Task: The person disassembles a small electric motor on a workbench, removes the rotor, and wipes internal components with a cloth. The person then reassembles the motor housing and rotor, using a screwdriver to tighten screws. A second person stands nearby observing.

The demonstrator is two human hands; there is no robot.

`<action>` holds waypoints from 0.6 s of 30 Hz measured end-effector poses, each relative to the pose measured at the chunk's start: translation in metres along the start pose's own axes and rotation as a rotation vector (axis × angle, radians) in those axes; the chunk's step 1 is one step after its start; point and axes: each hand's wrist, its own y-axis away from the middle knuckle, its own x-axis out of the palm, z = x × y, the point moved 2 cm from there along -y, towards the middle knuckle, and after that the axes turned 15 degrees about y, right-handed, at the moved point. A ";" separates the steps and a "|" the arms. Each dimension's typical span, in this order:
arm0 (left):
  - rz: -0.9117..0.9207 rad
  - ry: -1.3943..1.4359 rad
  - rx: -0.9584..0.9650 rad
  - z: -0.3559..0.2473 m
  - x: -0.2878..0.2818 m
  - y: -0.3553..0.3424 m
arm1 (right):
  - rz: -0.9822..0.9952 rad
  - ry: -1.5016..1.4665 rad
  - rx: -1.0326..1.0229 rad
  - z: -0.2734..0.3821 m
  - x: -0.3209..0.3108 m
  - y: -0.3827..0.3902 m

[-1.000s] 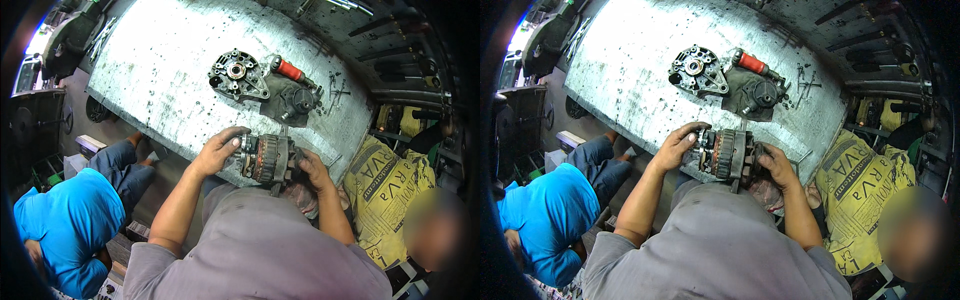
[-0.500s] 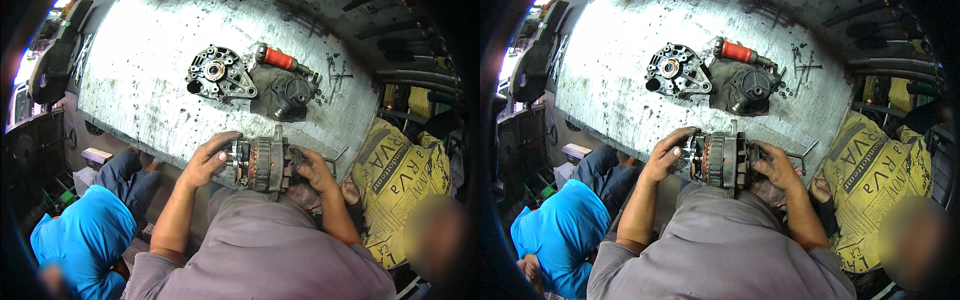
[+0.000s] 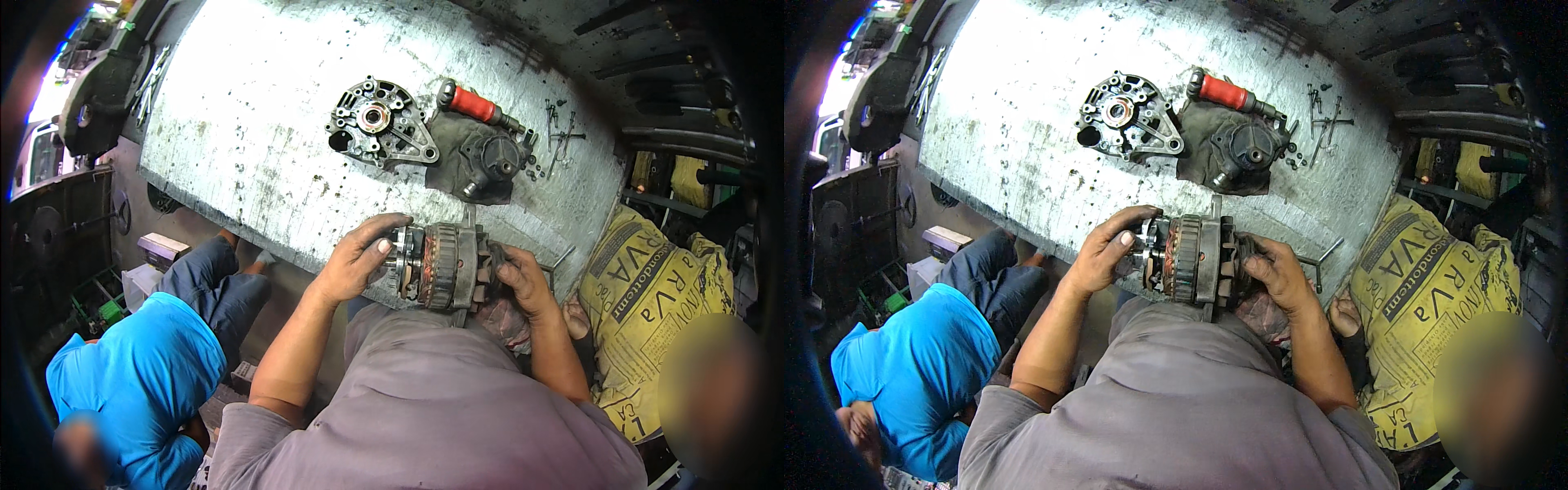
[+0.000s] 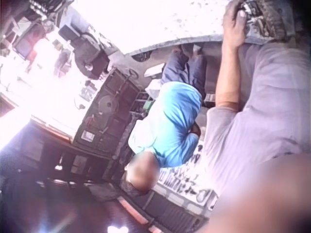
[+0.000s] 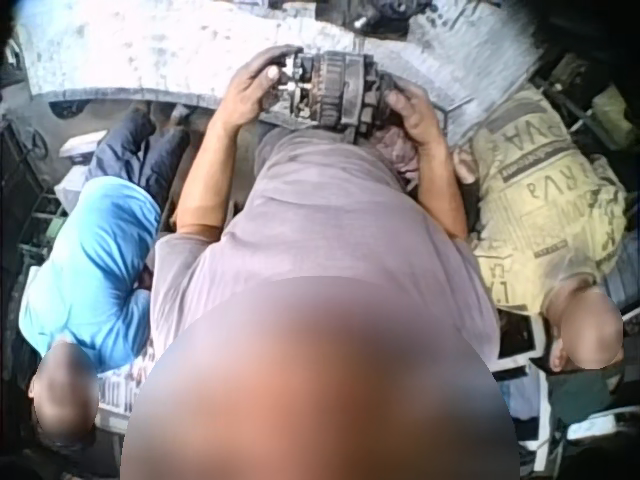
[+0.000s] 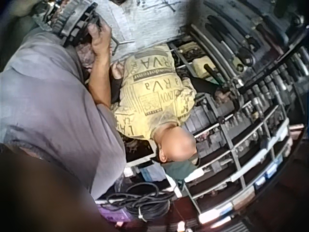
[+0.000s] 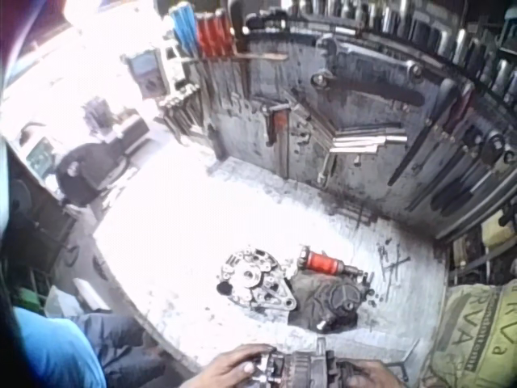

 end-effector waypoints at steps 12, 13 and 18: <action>-0.064 0.095 -0.083 0.017 0.003 0.002 | -0.045 0.043 0.004 -0.017 -0.003 0.003; -0.076 0.032 -0.047 0.019 0.001 -0.001 | -0.043 0.075 -0.063 -0.021 -0.003 0.002; -0.132 0.106 -0.012 0.028 -0.001 -0.011 | -0.215 0.215 -0.057 -0.049 0.003 0.004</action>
